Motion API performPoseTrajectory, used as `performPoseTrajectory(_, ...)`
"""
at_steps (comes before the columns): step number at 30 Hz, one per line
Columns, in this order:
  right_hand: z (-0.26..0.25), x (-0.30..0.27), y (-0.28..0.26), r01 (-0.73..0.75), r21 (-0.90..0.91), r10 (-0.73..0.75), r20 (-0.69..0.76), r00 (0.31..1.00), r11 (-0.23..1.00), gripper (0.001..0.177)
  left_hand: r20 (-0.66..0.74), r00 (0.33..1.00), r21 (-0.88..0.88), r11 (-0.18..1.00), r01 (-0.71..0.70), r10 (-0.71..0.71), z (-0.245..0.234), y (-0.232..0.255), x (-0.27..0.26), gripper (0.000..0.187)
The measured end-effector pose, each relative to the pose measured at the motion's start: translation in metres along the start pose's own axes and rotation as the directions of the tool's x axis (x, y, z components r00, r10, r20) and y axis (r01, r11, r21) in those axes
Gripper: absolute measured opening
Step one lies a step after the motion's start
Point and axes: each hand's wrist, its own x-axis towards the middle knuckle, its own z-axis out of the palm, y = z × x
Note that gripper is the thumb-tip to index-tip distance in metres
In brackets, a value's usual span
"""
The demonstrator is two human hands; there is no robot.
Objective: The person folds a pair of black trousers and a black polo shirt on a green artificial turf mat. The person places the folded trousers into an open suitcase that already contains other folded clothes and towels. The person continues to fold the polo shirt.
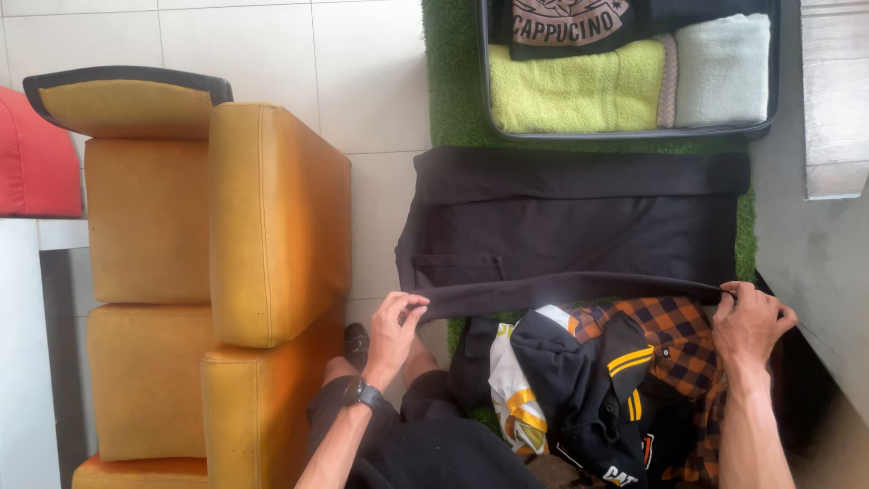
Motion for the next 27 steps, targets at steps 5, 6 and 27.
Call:
performPoseTrajectory(5,-0.013,0.004,-0.006,-0.002,0.003,0.002,0.015,1.000,1.000,0.017,0.062,0.995,-0.025,0.996,0.080,-0.078,-0.012,0.024,0.007,0.038)
performPoseTrajectory(6,-0.015,0.005,-0.007,-0.003,0.001,0.003,0.019,1.000,1.000,0.017,0.089,0.989,-0.018,0.992,0.124,-0.122,-0.014,0.027,0.007,0.041)
performPoseTrajectory(27,0.009,0.046,0.001,0.107,-0.137,-0.101,0.048,0.994,0.985,0.018,0.050,0.996,-0.172,0.983,-0.061,0.071,0.005,-0.008,0.060,0.011)
